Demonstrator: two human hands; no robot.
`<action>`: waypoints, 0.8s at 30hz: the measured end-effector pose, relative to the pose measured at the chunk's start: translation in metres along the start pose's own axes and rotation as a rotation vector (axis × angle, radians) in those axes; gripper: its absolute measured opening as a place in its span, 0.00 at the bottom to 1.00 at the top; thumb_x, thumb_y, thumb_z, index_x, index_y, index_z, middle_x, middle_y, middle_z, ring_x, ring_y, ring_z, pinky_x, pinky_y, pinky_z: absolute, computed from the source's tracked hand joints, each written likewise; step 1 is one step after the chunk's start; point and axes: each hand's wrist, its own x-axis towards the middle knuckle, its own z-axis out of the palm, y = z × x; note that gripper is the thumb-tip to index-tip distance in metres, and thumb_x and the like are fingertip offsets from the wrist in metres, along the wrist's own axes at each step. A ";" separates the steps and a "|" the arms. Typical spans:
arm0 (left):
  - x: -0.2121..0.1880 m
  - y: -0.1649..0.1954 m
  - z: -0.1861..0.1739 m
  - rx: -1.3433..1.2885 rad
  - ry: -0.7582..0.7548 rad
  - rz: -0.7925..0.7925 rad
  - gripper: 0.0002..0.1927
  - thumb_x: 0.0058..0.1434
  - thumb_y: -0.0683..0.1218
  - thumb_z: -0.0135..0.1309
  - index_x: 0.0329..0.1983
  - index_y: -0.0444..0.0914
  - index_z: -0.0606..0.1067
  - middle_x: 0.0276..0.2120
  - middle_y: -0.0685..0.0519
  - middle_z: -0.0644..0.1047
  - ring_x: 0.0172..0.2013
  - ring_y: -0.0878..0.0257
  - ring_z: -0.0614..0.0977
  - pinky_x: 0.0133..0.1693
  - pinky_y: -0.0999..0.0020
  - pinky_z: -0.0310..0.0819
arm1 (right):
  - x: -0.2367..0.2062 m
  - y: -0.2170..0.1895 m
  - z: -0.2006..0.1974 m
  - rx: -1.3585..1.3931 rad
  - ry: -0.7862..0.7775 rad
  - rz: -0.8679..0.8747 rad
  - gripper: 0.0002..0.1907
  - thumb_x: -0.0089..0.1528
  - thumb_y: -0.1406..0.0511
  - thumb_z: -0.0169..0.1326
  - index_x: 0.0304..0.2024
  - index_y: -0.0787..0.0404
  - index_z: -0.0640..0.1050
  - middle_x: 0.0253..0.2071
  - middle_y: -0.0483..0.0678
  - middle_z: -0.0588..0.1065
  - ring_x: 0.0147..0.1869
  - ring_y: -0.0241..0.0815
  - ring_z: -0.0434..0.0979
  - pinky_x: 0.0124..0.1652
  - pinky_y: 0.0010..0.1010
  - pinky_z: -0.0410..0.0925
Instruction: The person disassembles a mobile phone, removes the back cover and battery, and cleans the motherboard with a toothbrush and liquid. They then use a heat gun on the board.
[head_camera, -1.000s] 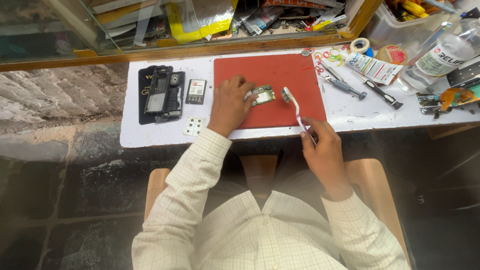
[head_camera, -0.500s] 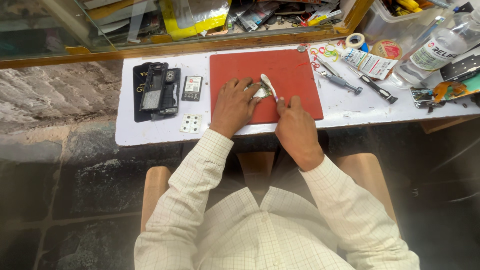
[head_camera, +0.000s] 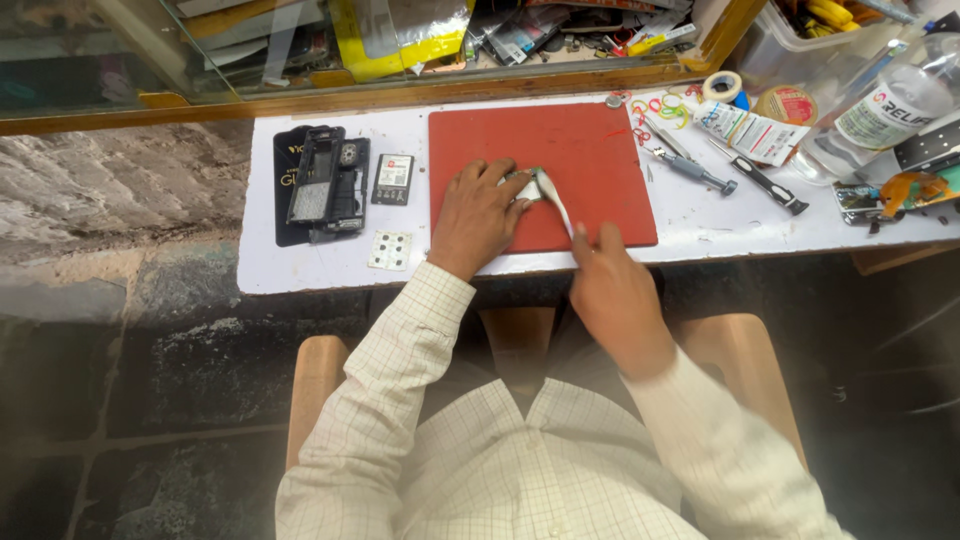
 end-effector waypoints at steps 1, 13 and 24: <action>0.001 -0.002 0.000 -0.004 0.014 0.009 0.17 0.62 0.50 0.60 0.53 0.42 0.79 0.53 0.51 0.77 0.53 0.49 0.75 0.54 0.52 0.69 | -0.003 0.000 -0.001 0.004 -0.001 0.012 0.22 0.58 0.73 0.49 0.57 0.69 0.75 0.41 0.63 0.69 0.32 0.64 0.76 0.32 0.51 0.71; -0.001 -0.003 -0.001 -0.007 -0.005 -0.010 0.18 0.62 0.50 0.60 0.55 0.41 0.79 0.54 0.50 0.77 0.53 0.49 0.74 0.57 0.51 0.67 | -0.006 0.008 0.009 0.125 -0.011 0.110 0.20 0.61 0.72 0.51 0.56 0.63 0.78 0.41 0.62 0.70 0.36 0.65 0.76 0.36 0.52 0.70; -0.003 -0.002 -0.003 0.030 0.023 -0.099 0.32 0.56 0.55 0.65 0.60 0.36 0.74 0.57 0.46 0.73 0.59 0.49 0.72 0.64 0.42 0.56 | 0.069 0.098 0.041 -0.086 0.254 0.159 0.13 0.62 0.70 0.59 0.50 0.62 0.83 0.43 0.58 0.71 0.49 0.60 0.72 0.48 0.49 0.67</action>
